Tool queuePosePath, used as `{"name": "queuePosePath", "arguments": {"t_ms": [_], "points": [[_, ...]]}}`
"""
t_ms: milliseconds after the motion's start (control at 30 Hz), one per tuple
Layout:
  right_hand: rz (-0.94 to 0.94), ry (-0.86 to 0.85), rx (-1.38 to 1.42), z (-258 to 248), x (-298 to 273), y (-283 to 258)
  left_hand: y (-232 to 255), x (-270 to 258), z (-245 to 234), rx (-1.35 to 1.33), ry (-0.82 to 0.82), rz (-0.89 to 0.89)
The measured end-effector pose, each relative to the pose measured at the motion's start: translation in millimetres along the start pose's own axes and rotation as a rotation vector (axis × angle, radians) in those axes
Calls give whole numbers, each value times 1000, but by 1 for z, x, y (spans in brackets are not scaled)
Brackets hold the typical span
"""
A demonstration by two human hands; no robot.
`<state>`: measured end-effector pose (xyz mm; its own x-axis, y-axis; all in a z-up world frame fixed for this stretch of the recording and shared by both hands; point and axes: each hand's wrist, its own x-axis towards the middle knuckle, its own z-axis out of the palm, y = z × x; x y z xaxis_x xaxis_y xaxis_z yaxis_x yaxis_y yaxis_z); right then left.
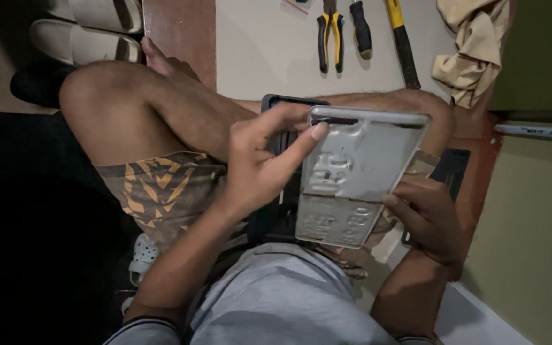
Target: Assembling a license plate into a plastic frame using hardware and tools.
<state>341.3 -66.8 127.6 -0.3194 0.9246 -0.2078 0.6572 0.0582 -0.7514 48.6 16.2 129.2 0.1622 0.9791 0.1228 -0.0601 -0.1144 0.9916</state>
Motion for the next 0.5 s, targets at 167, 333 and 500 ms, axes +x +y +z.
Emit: {"name": "queuePosePath", "arguments": {"t_ms": [167,333,500], "points": [[-73,3,23,-1,1,-3,6,-6,1,59,50,62],[-60,-17,-40,-2,1,-5,12,-9,1,71,49,121],[-39,-28,-29,1,-8,9,11,-13,3,82,73,78]]}}
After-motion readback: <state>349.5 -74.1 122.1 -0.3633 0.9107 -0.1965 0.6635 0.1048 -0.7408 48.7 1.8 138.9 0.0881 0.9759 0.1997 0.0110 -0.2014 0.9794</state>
